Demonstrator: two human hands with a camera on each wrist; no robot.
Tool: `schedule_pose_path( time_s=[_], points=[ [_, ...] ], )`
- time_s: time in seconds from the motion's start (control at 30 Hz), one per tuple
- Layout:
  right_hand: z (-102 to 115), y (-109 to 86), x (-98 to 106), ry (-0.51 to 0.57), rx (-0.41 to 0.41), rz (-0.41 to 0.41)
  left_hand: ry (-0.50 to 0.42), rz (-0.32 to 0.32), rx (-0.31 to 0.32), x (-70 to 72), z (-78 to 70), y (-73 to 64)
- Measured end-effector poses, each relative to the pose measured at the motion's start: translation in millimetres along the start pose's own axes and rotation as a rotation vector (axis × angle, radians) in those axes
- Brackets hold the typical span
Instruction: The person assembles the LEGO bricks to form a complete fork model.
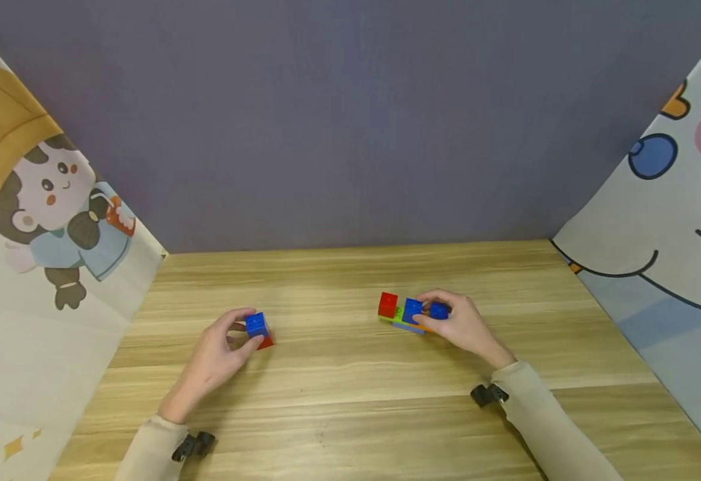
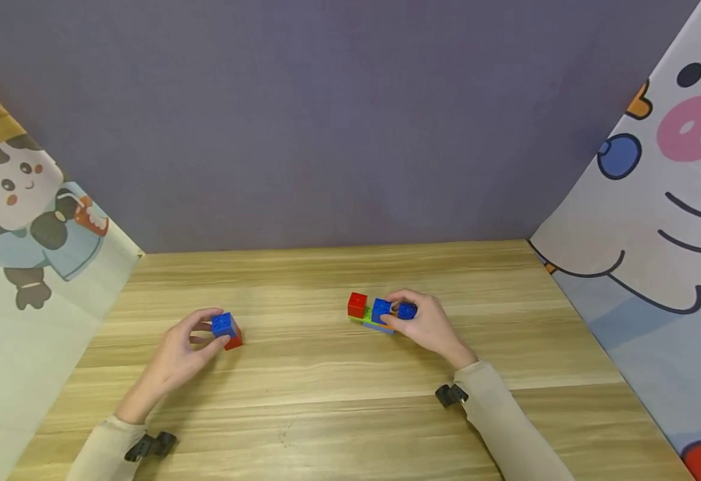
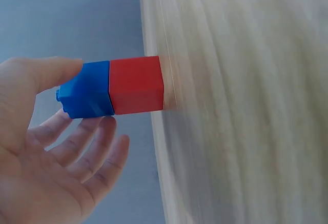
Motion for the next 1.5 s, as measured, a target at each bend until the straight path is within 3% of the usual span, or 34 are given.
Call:
schedule_pose_path(
  time_s=[0.27,0.57,1.0,1.5],
  points=[
    [0.8,0.5,0.0,-0.008,-0.016,0.012,-0.024,0.029,0.012,1.4,1.6,2.3],
    [-0.9,0.7,-0.1,-0.008,-0.023,0.012,-0.048,0.022,-0.015,-3.4,-8.0,7.3],
    [1.0,0.3,0.2,0.0,-0.038,0.02,-0.093,0.025,-0.023,-17.8,-19.8,13.6],
    [10.4,-22.9,0.3,0.005,-0.084,0.002,-0.139,0.09,-0.085,-35.6,-45.3,15.2]
  ],
)
Point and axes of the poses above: each hand's wrist, its own y-axis towards the middle knuckle, its own x-axis out of the back of the hand, z = x × y, the point moved 2 cm from there along y, towards the middle knuckle, and after that the axes turned 7 degrees about z, right-handed, at the moved point
